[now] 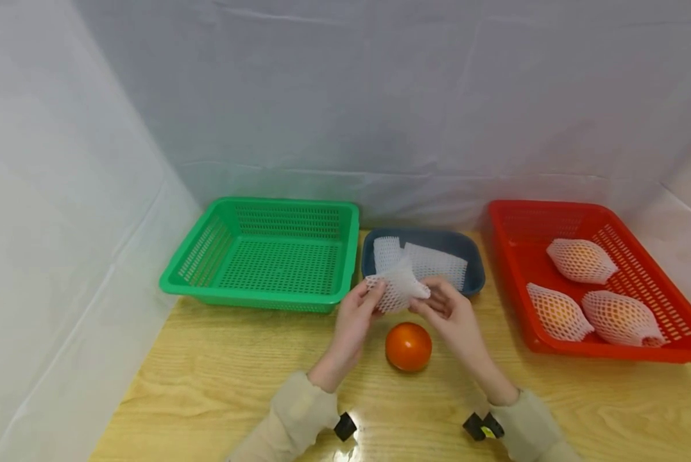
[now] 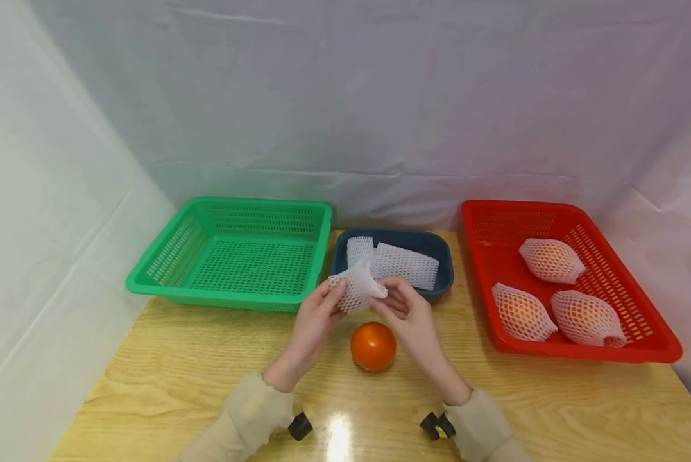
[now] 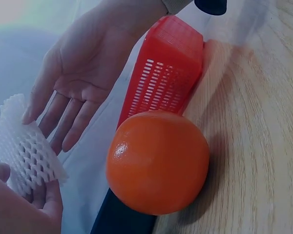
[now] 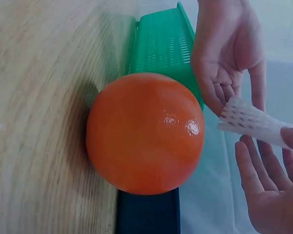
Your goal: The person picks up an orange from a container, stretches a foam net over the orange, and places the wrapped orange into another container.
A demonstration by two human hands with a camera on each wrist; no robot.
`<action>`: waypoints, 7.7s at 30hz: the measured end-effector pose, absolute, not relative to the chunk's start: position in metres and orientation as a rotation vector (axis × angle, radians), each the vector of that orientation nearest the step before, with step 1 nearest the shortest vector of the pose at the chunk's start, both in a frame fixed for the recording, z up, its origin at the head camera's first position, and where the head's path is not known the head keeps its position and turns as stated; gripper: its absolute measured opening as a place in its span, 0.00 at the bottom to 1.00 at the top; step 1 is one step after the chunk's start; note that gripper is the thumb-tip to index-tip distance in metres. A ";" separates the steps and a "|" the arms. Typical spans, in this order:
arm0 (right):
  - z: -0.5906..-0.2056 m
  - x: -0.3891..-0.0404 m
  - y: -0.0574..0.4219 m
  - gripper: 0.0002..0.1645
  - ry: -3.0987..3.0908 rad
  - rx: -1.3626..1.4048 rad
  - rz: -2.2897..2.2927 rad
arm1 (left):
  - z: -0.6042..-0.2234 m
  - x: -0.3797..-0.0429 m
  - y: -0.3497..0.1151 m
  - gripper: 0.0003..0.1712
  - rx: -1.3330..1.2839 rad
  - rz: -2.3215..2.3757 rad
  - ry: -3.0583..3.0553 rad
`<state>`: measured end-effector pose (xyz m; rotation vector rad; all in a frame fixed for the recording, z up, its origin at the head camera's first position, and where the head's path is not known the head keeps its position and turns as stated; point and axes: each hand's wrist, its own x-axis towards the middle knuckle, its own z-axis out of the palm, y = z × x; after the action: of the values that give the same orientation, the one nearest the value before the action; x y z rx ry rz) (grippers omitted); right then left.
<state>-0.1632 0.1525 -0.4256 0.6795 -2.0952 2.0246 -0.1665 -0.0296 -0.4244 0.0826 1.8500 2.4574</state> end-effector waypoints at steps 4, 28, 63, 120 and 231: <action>-0.426 -0.163 0.153 0.15 -2.065 0.736 2.075 | -0.425 -0.167 -0.030 0.24 0.080 2.493 1.777; -0.414 -0.157 0.153 0.38 -2.206 0.314 2.897 | -0.422 -0.161 -0.026 0.21 0.116 2.327 1.722; -0.422 -0.152 0.176 0.16 -1.870 0.055 3.147 | -0.437 -0.160 -0.033 0.20 -0.011 2.273 1.674; -0.476 -0.142 0.182 0.17 -2.404 -0.002 2.700 | -0.476 -0.150 -0.020 0.16 -0.305 2.200 1.770; -0.452 -0.146 0.159 0.21 -1.911 -0.361 2.837 | -0.453 -0.160 -0.014 0.32 -0.163 2.412 1.235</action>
<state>-0.1457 0.1588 -0.4517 -0.3615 -1.9114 2.8374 -0.1599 -0.0139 -0.4528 -0.1631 1.2349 2.4117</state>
